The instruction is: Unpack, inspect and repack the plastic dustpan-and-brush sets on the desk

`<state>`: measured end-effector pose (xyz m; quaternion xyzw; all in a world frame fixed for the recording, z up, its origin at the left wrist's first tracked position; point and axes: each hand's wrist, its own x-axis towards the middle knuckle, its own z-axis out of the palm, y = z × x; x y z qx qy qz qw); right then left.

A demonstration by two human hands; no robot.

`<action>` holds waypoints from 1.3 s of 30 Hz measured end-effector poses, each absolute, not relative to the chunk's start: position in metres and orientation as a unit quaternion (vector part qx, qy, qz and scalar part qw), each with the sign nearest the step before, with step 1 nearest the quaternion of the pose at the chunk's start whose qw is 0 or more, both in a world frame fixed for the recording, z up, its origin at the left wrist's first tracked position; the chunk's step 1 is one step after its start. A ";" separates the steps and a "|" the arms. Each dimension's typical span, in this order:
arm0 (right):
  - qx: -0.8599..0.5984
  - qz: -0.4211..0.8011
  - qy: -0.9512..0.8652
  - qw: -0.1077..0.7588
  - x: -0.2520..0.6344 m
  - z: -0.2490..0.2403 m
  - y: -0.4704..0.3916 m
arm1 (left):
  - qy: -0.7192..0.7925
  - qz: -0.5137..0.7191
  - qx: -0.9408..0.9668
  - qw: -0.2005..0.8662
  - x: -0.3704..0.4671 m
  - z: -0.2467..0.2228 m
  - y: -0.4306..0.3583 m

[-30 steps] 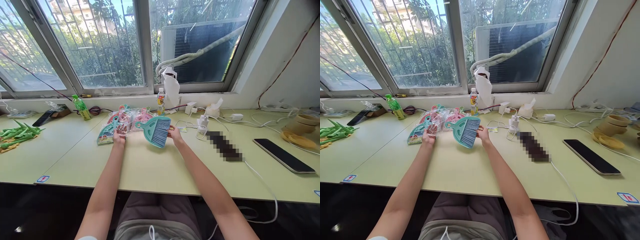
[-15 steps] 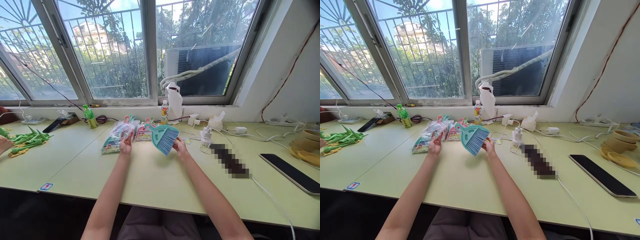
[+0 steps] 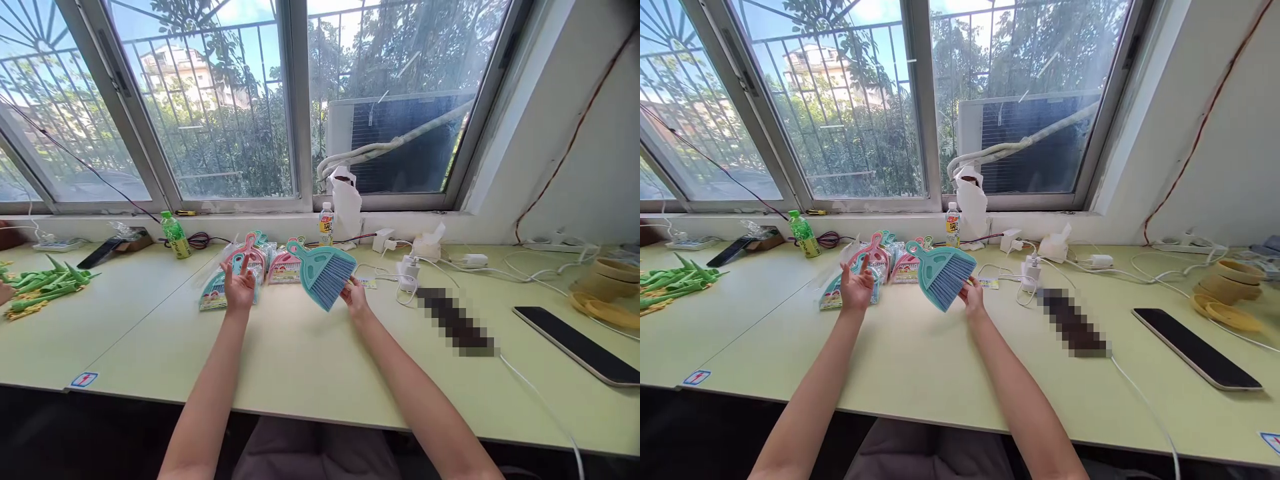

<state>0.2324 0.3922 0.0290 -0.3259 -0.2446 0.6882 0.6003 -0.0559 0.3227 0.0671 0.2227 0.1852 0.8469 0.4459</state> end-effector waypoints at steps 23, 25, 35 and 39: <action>-0.334 0.683 -0.255 0.597 0.228 0.024 0.385 | 0.869 0.447 0.206 -0.039 -0.079 0.047 0.319; -0.336 0.683 -0.250 0.599 0.227 0.025 0.383 | 0.861 0.453 0.231 -0.010 -0.064 0.043 0.327; -0.323 0.685 -0.241 0.607 0.212 0.036 0.371 | 0.699 0.628 0.338 0.054 0.010 0.045 0.335; -0.331 0.676 -0.284 0.594 0.211 0.030 0.372 | 0.499 0.641 0.371 0.449 0.033 0.043 0.340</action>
